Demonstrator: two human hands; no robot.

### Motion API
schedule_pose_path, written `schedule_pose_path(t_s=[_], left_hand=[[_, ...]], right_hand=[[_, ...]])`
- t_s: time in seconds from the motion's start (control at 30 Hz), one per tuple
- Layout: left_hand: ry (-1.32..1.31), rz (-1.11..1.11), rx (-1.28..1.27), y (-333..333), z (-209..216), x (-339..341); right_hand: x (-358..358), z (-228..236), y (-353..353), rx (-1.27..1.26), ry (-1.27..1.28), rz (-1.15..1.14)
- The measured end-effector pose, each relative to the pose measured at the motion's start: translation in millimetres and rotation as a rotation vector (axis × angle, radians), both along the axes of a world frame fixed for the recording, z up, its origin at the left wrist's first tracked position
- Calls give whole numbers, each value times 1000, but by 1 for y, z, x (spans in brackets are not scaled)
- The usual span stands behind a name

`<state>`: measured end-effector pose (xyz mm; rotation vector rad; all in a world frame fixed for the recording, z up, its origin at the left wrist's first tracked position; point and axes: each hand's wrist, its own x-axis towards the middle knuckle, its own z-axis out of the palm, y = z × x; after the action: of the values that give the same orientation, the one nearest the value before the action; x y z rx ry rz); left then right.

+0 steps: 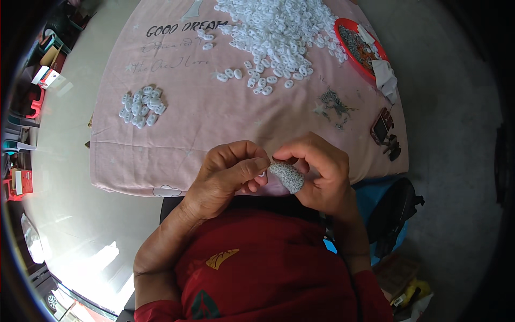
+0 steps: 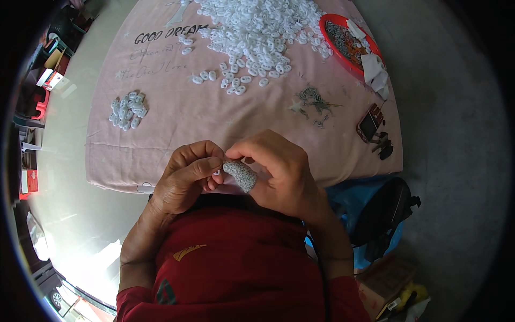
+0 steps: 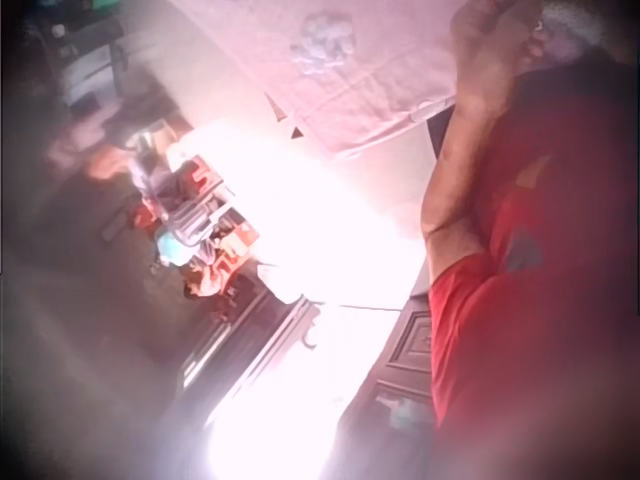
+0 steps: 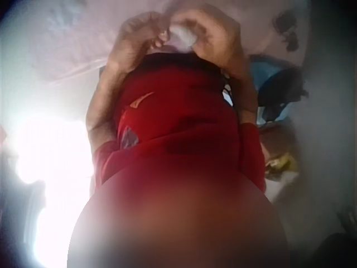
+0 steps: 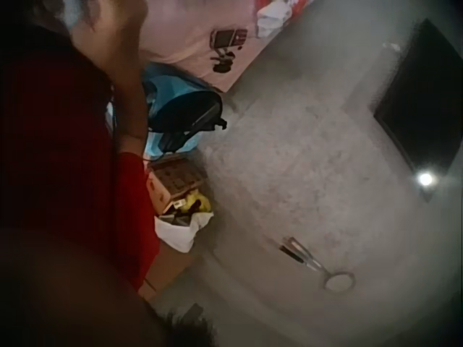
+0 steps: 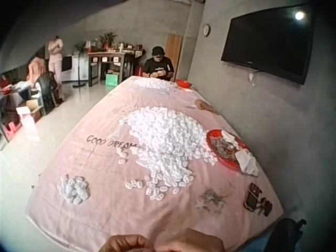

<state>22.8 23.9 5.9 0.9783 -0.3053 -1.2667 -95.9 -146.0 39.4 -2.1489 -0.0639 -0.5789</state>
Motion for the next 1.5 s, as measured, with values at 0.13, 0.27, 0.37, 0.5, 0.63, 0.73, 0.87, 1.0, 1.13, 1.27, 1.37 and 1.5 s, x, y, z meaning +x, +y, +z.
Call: schedule_pose_path(t_s=[0.13, 0.27, 0.37, 0.5, 0.63, 0.73, 0.87, 1.0, 1.13, 1.27, 1.37, 1.5], left_hand=[[22, 3, -38, 0, -3, 0], [4, 30, -19, -1, -2, -2], [57, 75, -63, -1, -1, -4], [75, 87, -97, -1, 0, -6], [-10, 142, -100, -2, 0, -11], [-45, 163, -50, -2, 5, -12], [-71, 165, -49, -1, 6, -13], [-152, 184, -17, -1, 7, -14], [-204, 206, -7, -1, 7, -18], [-201, 219, -9, -1, 7, -20], [-256, 211, -35, 0, 6, -20], [-211, 194, -84, 2, 1, -19]], right_hand=[[1, -7, -2, -40, -15, 32], [-1, -9, -2, 17, 1, 24], [-7, -6, 0, 157, 45, -6], [-8, -8, 7, 335, 94, 20], [-7, -7, 5, 281, 84, 23], [-6, -3, 5, 223, 78, 31], [-7, -2, 3, 184, 91, 28], [-6, 1, 2, 87, 60, 27], [-4, -3, 2, 32, 16, 34], [-4, 1, 4, -24, -38, 12], [-4, 6, 5, -72, -40, 7], [-3, 12, 6, -102, 11, 20]])
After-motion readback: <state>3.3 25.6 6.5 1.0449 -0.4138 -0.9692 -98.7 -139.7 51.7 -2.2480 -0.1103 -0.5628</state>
